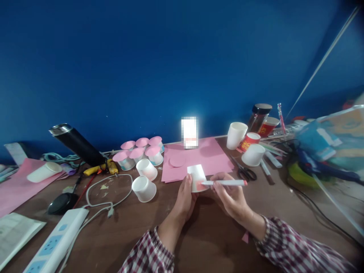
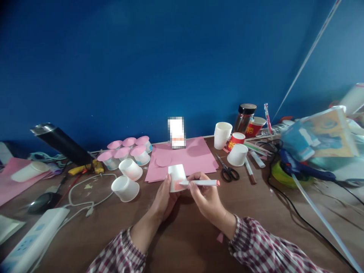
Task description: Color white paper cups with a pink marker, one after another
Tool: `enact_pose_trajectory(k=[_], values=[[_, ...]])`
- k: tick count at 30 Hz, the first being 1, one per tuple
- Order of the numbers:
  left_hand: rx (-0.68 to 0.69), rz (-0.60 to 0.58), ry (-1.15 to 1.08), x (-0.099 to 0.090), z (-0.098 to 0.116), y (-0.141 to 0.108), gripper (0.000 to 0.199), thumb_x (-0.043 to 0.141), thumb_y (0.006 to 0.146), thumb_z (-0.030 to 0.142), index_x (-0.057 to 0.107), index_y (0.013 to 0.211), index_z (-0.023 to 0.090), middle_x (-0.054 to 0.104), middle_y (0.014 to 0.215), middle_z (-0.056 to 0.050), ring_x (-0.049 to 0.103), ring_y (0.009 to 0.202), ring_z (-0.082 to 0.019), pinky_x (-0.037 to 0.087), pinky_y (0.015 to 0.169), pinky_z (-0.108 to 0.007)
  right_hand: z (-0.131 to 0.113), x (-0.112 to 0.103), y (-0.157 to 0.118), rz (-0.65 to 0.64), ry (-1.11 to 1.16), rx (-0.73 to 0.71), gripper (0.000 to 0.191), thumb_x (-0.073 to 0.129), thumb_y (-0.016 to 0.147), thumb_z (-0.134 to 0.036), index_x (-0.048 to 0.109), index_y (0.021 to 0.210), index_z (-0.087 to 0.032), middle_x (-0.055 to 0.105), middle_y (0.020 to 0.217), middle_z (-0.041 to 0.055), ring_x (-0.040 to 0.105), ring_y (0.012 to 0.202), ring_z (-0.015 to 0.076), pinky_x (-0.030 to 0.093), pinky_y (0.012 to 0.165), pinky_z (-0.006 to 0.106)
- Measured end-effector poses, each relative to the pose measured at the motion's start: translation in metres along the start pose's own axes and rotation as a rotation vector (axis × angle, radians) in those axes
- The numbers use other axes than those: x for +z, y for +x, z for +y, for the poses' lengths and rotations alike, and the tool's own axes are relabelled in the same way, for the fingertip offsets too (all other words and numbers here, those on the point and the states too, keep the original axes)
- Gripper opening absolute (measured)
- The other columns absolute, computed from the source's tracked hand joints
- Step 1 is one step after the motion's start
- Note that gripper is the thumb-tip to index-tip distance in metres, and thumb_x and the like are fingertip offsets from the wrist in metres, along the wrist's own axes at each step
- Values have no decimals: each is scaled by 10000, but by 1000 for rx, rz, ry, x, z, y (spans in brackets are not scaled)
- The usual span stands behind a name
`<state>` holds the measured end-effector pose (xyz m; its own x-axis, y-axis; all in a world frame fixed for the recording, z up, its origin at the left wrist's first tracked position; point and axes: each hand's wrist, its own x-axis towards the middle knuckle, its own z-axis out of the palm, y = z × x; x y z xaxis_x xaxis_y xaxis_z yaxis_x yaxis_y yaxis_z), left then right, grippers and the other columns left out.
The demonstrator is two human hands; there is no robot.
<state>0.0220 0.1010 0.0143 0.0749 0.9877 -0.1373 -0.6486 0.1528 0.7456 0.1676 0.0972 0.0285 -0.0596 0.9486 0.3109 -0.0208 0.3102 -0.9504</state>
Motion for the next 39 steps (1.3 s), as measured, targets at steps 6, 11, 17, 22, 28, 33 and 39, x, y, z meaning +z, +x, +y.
enact_pose_trajectory(k=[6, 11, 17, 22, 28, 33, 39], values=[[-8, -7, 6, 2, 2, -1, 439, 677, 839, 560, 693, 959, 138, 739, 935, -76, 669, 871, -211, 497, 898, -349, 3, 1, 1, -1, 7, 34, 200, 611, 928, -390, 631, 908, -193, 592, 715, 3, 520, 622, 133, 428, 566, 230], [-13, -5, 13, 1, 1, -1, 459, 660, 846, 579, 684, 911, 125, 733, 881, -88, 662, 826, -210, 508, 846, -346, 3, 1, 1, -25, 12, 24, 247, 607, 933, -415, 615, 831, -190, 570, 674, -5, 504, 596, 127, 424, 548, 231], [-6, -5, 8, 1, 1, -1, 445, 681, 833, 565, 690, 948, 135, 734, 938, -95, 657, 865, -228, 503, 889, -377, -3, 2, 1, -6, 21, 40, 282, 624, 916, -467, 626, 874, -188, 597, 685, 7, 532, 598, 138, 445, 548, 242], [-7, -17, 13, 0, 0, -1, 464, 660, 842, 583, 685, 940, 130, 725, 897, -92, 651, 836, -225, 510, 866, -377, -1, 2, 2, -12, 8, 29, 309, 622, 917, -483, 624, 820, -189, 592, 663, 5, 530, 588, 138, 444, 540, 242], [-6, -11, 17, 2, 2, -2, 453, 667, 843, 571, 679, 946, 131, 726, 925, -96, 654, 856, -221, 509, 862, -356, 0, 4, 2, -11, 18, 21, 277, 621, 926, -460, 629, 868, -189, 611, 692, 8, 556, 610, 138, 478, 569, 242], [-11, -14, 13, 2, 2, -2, 447, 660, 848, 568, 678, 956, 135, 725, 935, -93, 651, 866, -226, 494, 869, -364, -2, 3, 2, 10, 26, 17, 307, 623, 919, -484, 628, 843, -186, 590, 665, 2, 536, 583, 133, 470, 539, 235], [-6, 3, 21, 0, 0, -1, 445, 656, 850, 571, 686, 952, 139, 720, 932, -85, 637, 881, -216, 482, 886, -358, -2, 3, 2, 0, 0, 10, 306, 622, 917, -488, 628, 841, -192, 588, 672, 4, 534, 589, 139, 462, 536, 241]])
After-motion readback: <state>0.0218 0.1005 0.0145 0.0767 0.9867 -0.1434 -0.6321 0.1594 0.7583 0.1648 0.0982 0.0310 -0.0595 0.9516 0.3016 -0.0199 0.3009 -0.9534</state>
